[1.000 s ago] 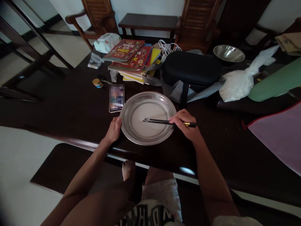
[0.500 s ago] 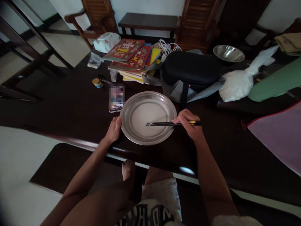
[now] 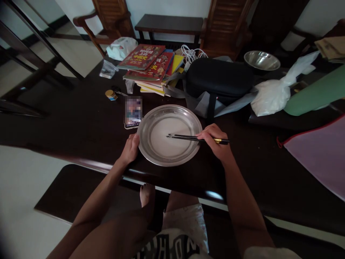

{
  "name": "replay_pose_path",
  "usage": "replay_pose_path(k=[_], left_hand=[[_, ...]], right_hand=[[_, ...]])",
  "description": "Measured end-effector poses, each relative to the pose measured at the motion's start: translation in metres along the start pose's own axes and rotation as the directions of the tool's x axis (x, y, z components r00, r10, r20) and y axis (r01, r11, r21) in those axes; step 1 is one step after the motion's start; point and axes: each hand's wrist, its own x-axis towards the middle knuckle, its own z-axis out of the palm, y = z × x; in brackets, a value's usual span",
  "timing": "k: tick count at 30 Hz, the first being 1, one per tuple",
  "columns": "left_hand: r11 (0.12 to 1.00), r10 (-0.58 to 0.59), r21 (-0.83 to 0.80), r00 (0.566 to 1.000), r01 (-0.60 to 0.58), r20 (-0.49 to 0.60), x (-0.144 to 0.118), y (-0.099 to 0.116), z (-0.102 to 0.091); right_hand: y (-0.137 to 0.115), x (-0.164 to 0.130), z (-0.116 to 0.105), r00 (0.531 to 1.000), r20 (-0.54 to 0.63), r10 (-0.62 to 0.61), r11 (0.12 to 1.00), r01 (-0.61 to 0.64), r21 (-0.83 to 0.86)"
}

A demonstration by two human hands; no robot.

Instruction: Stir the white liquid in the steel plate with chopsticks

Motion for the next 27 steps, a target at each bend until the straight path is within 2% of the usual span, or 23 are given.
replay_pose_path(k=[2,6,11,16,20,24,27], left_hand=[[1.0,0.003,0.004,1.0,-0.003,0.001,-0.0001,-0.0005,0.0001],[1.0,0.008,-0.003,1.0,-0.008,-0.007,0.0,0.0006,0.0],[1.0,0.01,-0.003,1.0,-0.01,-0.001,0.0005,0.0023,-0.0005],[1.0,0.011,-0.01,1.0,-0.011,0.005,0.0,0.0005,-0.0008],[1.0,0.007,-0.019,1.0,-0.007,-0.004,0.0001,-0.0001,-0.0002],[1.0,0.004,-0.01,1.0,-0.004,-0.002,0.0005,0.0012,-0.0002],[1.0,0.005,0.006,1.0,-0.005,-0.002,0.0004,0.0023,-0.0007]], right_hand=[[0.0003,-0.0006,-0.0002,0.999,-0.027,0.021,0.999,-0.02,0.031],[-0.0013,-0.0005,0.0017,0.999,0.039,0.025,0.999,-0.026,0.025],[-0.002,0.0004,0.0012,1.0,-0.02,0.02,0.999,-0.019,0.032],[-0.0013,-0.0003,0.0012,0.998,0.052,0.017,1.0,-0.018,0.005],[-0.0005,-0.0009,0.001,1.0,-0.01,0.024,0.999,-0.024,0.025],[-0.0008,-0.0009,0.0015,0.999,0.043,0.032,0.999,-0.034,0.039],[-0.0013,-0.0008,0.0015,0.999,0.015,0.039,0.999,-0.039,0.005]])
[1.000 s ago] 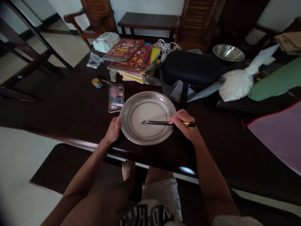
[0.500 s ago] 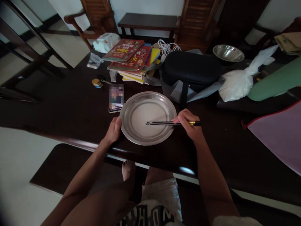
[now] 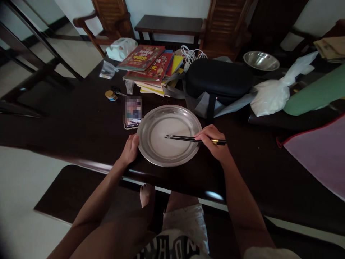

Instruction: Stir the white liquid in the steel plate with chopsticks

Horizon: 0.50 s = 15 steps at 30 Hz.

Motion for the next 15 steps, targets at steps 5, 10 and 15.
replay_pose_path(k=[5,10,15], left_hand=[[1.0,-0.007,-0.004,1.0,0.007,0.0,-0.0004,0.002,-0.0006],[1.0,-0.01,-0.005,1.0,0.01,-0.004,0.0003,0.0031,-0.0006],[1.0,-0.005,-0.004,1.0,0.005,-0.01,0.0003,0.0031,-0.0006]], right_hand=[[-0.0015,-0.0003,0.0,1.0,0.014,0.027,0.999,-0.027,0.036],[-0.0023,0.0004,0.0005,0.999,-0.021,0.024,1.0,-0.024,0.004],[-0.0024,0.0013,0.0009,0.999,0.023,0.035,0.999,-0.035,0.003]])
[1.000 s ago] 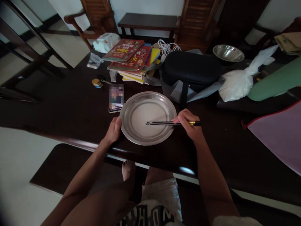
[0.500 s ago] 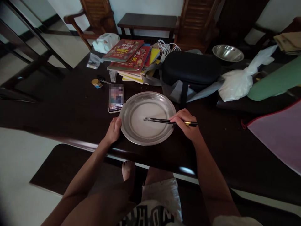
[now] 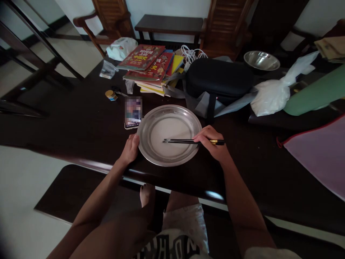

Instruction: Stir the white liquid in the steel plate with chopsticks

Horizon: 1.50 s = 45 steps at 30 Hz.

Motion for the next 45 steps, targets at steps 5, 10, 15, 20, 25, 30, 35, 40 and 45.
replay_pose_path(k=[5,10,15,20,25,30,35,40,45], left_hand=[[1.0,-0.014,-0.021,1.0,0.014,-0.004,-0.0003,0.0,0.0001],[1.0,-0.008,-0.021,1.0,0.008,-0.008,0.0002,-0.0012,0.0006],[1.0,-0.005,-0.023,1.0,0.005,0.002,0.0003,-0.0018,0.001],[1.0,-0.005,-0.02,1.0,0.005,-0.008,0.0,-0.0033,0.0022],[1.0,-0.011,-0.026,1.0,0.01,-0.011,-0.0002,-0.0038,0.0019],[1.0,-0.003,-0.024,1.0,0.003,-0.002,-0.0004,-0.0027,0.0012],[1.0,-0.003,-0.005,1.0,0.003,0.007,-0.0006,-0.0029,0.001],[1.0,-0.008,-0.011,1.0,0.008,0.009,-0.0003,-0.0022,0.0013],[1.0,-0.008,-0.015,1.0,0.008,-0.008,-0.0004,-0.0021,0.0019]], right_hand=[[0.0014,-0.0004,-0.001,0.998,-0.07,0.005,1.0,-0.005,0.002],[0.0011,-0.0005,-0.0003,1.0,-0.006,-0.022,1.0,0.022,0.007],[0.0015,-0.0004,-0.0014,0.998,-0.064,-0.011,1.0,0.012,0.015],[0.002,-0.0005,-0.0005,1.0,-0.002,-0.028,1.0,0.028,-0.014],[0.002,-0.0006,-0.0012,0.998,-0.065,-0.01,1.0,0.01,0.001],[0.0012,-0.0001,-0.0007,1.0,-0.003,-0.029,0.999,0.029,-0.033],[0.0014,-0.0001,-0.0008,0.998,-0.055,-0.019,1.0,0.019,0.001],[0.0009,0.0,-0.0005,0.999,-0.028,-0.022,0.999,0.021,-0.041],[0.0002,-0.0004,-0.0011,0.999,-0.039,-0.015,1.0,0.016,0.02]])
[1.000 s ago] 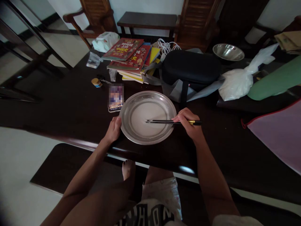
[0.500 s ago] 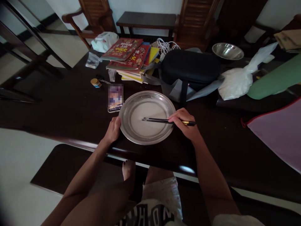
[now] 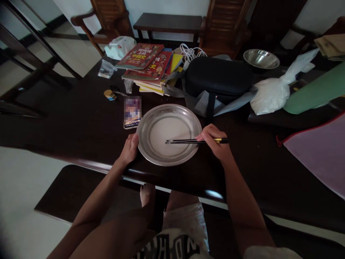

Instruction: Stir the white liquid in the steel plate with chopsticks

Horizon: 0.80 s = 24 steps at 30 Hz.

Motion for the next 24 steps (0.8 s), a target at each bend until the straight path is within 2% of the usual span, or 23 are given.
replay_pose_path(k=[3,7,12,17,21,24], left_hand=[[1.0,-0.002,-0.003,1.0,0.003,0.006,0.0,-0.0007,0.0001],[1.0,-0.005,-0.004,1.0,0.005,0.004,-0.0002,-0.0024,0.0002],[1.0,0.002,0.009,1.0,-0.002,0.018,-0.0005,-0.0024,0.0],[1.0,-0.003,0.019,1.0,0.002,0.019,-0.0007,-0.002,-0.0006],[1.0,0.001,0.021,1.0,-0.001,0.015,-0.0007,-0.0024,-0.0003],[1.0,0.005,0.02,1.0,-0.005,0.01,-0.0008,-0.0027,0.0002]], right_hand=[[-0.001,0.0,0.0006,0.999,0.031,-0.013,0.999,0.014,-0.032],[-0.0002,-0.0003,0.0,1.0,-0.023,-0.019,1.0,0.019,-0.013],[0.0001,-0.0004,0.0011,0.999,0.045,-0.015,1.0,0.017,-0.024],[0.0003,-0.0004,0.0009,1.0,-0.001,-0.012,1.0,0.012,0.001],[0.001,-0.0001,0.0007,0.998,0.052,-0.037,0.999,0.038,-0.018],[0.0019,-0.0005,0.0001,0.999,0.014,-0.044,0.999,0.045,-0.025]])
